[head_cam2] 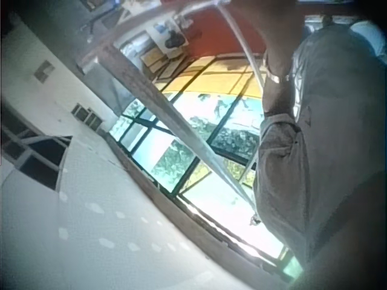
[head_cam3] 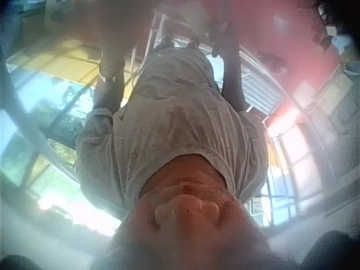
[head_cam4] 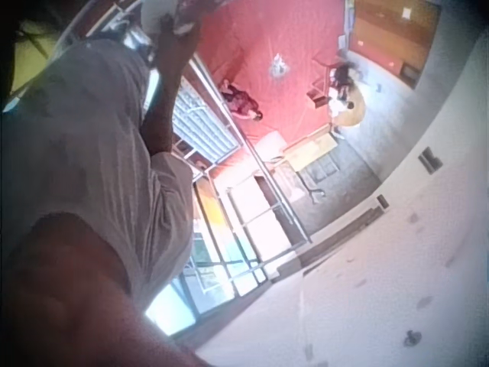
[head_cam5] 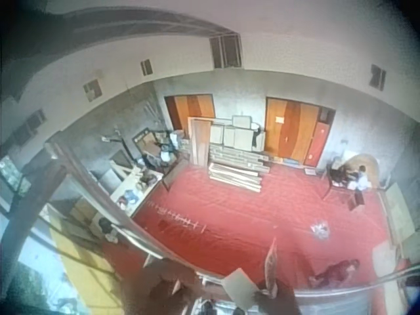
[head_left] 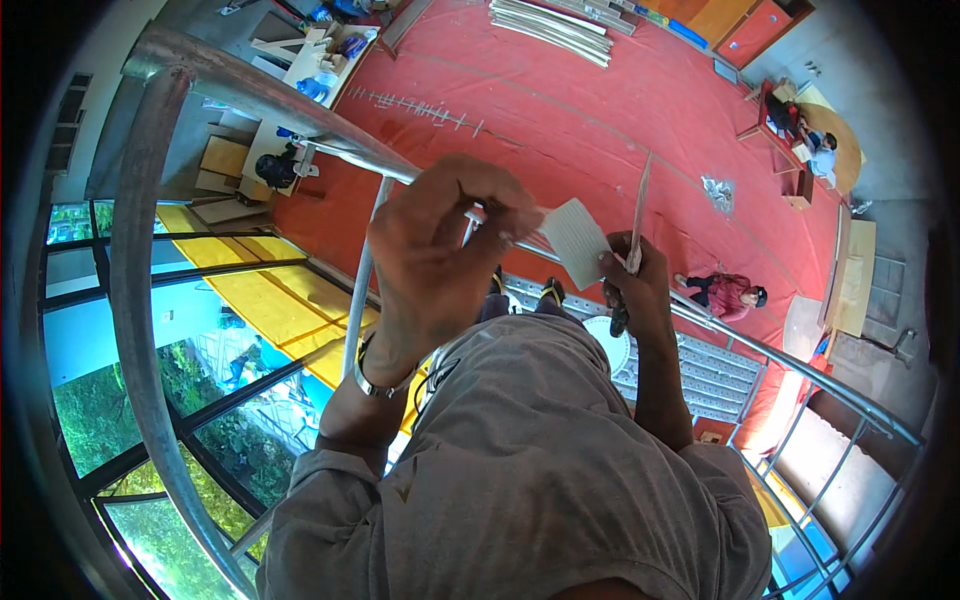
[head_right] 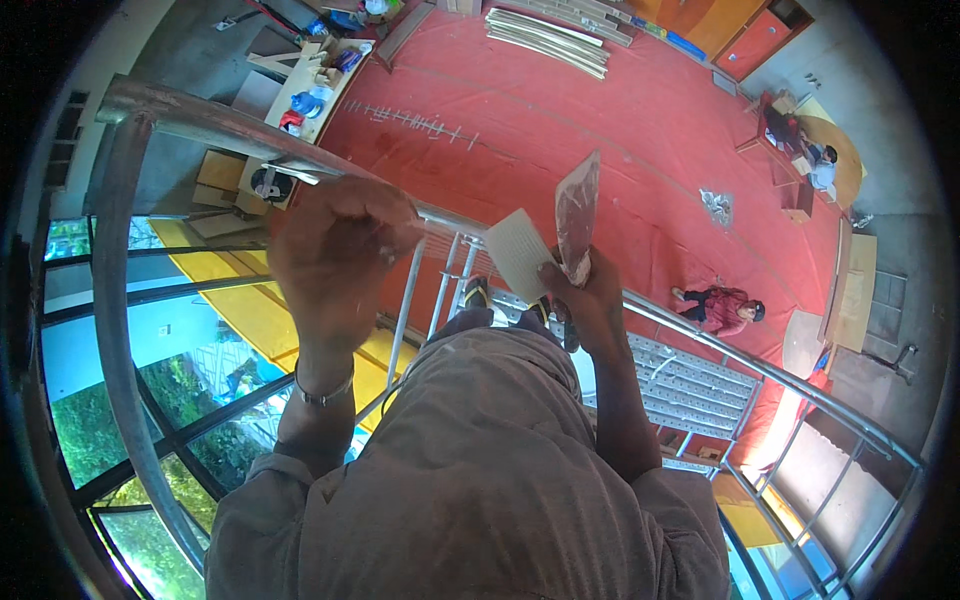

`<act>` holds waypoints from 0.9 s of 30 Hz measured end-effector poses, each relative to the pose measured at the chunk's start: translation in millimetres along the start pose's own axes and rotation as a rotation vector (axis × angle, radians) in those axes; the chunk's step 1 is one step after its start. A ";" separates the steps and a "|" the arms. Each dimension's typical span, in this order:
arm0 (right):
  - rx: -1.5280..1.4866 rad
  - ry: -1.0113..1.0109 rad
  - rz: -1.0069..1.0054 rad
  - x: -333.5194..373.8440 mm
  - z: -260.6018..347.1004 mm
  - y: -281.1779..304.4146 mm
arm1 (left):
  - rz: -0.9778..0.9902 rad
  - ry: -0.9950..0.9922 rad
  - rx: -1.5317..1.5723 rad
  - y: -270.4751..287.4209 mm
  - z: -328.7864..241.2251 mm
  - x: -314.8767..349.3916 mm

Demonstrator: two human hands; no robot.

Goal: The person applies mesh tape to a ceiling joint using a putty knife. They press the tape into the joint and smooth it with the tool while standing on a scaffold in a room under renovation.

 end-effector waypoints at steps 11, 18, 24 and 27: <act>-0.832 -0.006 0.191 -13.2 7.6 -56.7 | -0.135 0.133 -0.059 24.9 70.7 29.4; -0.711 0.049 0.245 -17.9 18.0 -78.8 | 0.008 -0.044 -0.941 7.6 47.4 32.3; -0.703 0.127 0.355 -11.3 43.8 -113.4 | -0.072 -0.253 -0.939 32.7 58.8 37.5; -0.563 0.301 0.201 -17.0 63.7 -97.2 | -0.028 -0.236 -0.926 22.6 32.6 6.6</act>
Point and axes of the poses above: each hand's wrist, its own x-axis away from the middle knuckle, its own y-axis out of the back of the hand, z = x × y, the point moved 7 cm from there along -x, towards the middle knuckle, and after that the axes turned 2 degrees about y, right-handed, at the moved point
